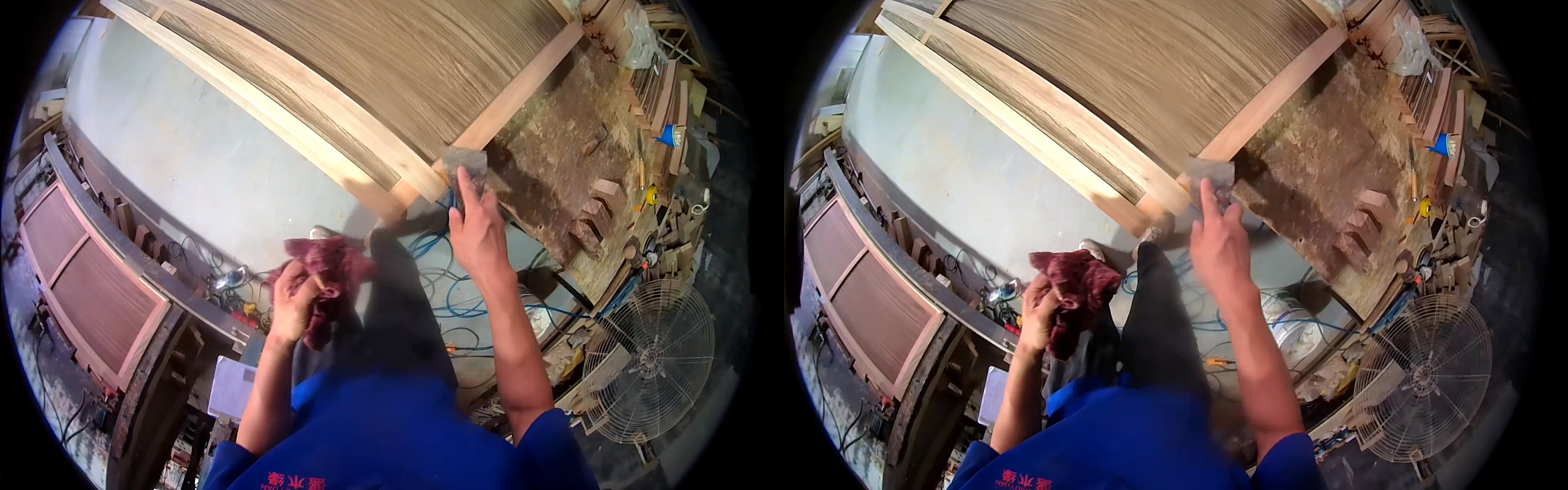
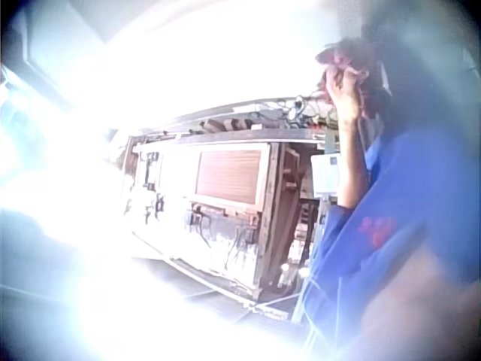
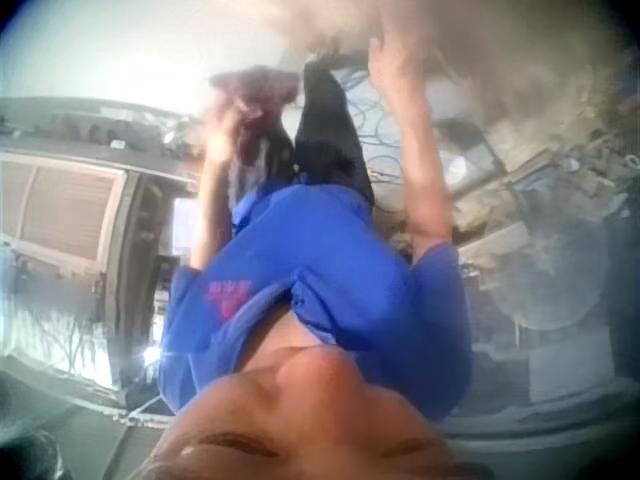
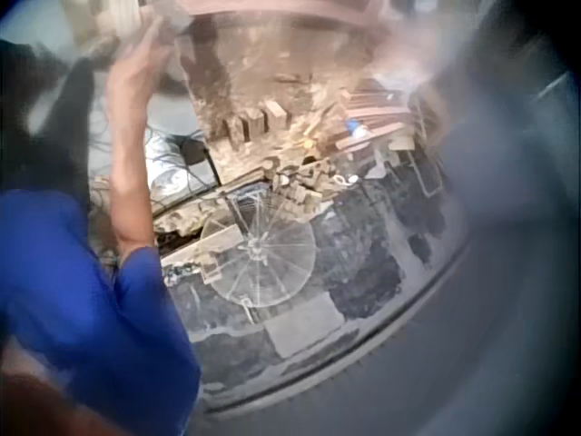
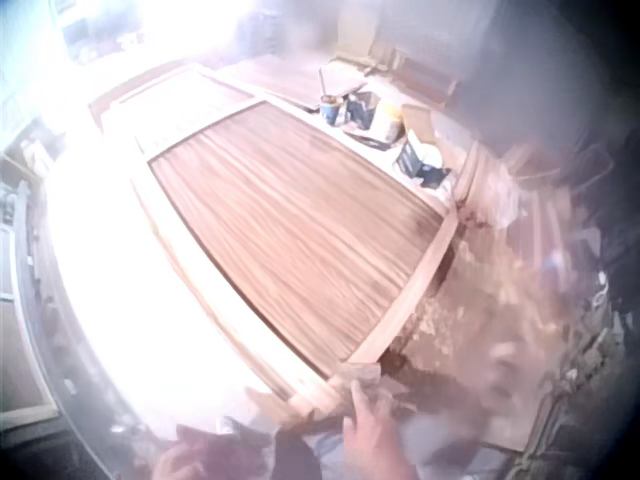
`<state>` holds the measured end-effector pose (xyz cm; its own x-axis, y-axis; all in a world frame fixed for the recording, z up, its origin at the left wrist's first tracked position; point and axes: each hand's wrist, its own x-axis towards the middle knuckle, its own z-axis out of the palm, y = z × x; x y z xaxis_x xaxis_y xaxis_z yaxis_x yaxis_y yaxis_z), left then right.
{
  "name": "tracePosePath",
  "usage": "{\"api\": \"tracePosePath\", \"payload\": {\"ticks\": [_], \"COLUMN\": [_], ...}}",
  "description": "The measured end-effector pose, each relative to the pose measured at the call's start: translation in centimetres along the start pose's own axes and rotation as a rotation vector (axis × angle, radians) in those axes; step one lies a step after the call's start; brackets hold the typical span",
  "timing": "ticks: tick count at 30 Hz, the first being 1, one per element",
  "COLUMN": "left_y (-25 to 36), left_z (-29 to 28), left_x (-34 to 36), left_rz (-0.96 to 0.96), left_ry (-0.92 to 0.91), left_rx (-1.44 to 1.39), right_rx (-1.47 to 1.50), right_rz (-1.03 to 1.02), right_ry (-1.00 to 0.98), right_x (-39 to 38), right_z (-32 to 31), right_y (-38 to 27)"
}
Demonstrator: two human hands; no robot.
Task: The person cleans and smooths a large wooden door panel in a workshop. They first wipe the surface with a cloth, then scrape the edges with a metal tool, and finally use a handheld electric sander to smooth the wood grain.
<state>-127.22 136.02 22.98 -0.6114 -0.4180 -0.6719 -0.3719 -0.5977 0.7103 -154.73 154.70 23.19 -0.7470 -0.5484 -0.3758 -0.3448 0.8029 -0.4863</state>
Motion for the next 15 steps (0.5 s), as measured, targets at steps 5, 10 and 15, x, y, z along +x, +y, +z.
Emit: {"api": "tracePosePath", "payload": {"ticks": [5,10,15], "left_y": [0.2,3.8,7.9], "left_z": [3.4,3.6,2.4], "left_x": [1.0,4.5,9.7], "left_rz": [-0.060,-0.068,-0.133], "left_ry": [-0.099,-0.085,-0.080], "left_rx": [-0.023,0.019,0.072], "right_rx": [-0.076,0.068,0.020], "right_rz": [0.131,0.162,0.346], "right_ry": [-0.356,-0.152,-0.399], "right_x": [-3.6,0.0,-1.0], "right_z": [-2.7,-5.1,-3.4], "right_y": [-4.2,-3.1,-7.2]}}
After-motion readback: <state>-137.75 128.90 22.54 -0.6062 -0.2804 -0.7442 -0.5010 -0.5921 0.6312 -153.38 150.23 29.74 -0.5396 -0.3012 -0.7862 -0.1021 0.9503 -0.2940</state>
